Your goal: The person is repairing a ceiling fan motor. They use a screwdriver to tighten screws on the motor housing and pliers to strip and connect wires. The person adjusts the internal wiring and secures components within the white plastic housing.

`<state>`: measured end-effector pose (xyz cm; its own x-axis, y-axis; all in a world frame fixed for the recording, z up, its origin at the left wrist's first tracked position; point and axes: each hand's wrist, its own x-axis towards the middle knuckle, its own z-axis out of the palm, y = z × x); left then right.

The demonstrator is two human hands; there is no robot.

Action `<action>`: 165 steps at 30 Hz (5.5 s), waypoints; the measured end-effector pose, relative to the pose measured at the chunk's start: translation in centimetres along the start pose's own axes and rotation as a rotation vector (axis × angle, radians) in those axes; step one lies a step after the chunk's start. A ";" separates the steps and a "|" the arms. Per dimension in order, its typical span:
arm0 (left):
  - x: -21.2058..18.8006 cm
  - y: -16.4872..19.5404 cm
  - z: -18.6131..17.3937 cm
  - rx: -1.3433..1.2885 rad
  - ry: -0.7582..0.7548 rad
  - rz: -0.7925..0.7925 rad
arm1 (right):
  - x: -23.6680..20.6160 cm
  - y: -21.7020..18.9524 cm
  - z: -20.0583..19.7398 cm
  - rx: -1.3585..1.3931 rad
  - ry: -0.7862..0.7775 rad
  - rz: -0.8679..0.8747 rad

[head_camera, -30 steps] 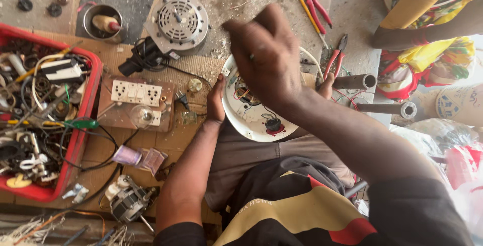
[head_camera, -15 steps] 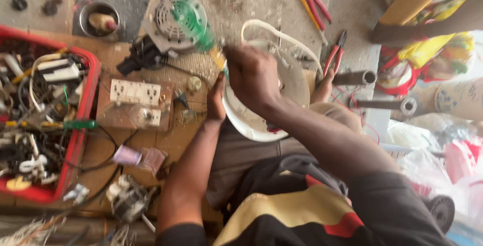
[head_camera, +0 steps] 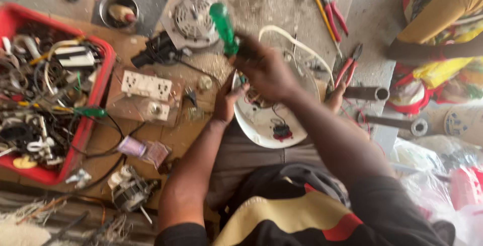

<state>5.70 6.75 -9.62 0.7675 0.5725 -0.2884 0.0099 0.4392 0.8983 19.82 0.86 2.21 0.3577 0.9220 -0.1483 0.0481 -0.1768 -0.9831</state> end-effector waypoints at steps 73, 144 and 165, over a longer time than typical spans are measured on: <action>-1.3 3.0 12.4 0.459 -0.337 0.389 | -15.1 -3.0 -10.2 -0.183 0.235 -0.099; -1.4 5.1 13.7 0.591 -0.358 0.339 | -14.9 -1.2 -9.4 -0.199 0.399 -0.086; -1.6 3.3 13.8 0.516 -0.230 0.431 | -15.8 -9.2 -11.2 -0.405 0.194 -0.552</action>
<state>13.37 -2.30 -1.59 0.8867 0.4360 0.1541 -0.0664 -0.2095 0.9755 24.21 -15.98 14.80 0.3391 0.8423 0.4189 0.5994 0.1498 -0.7863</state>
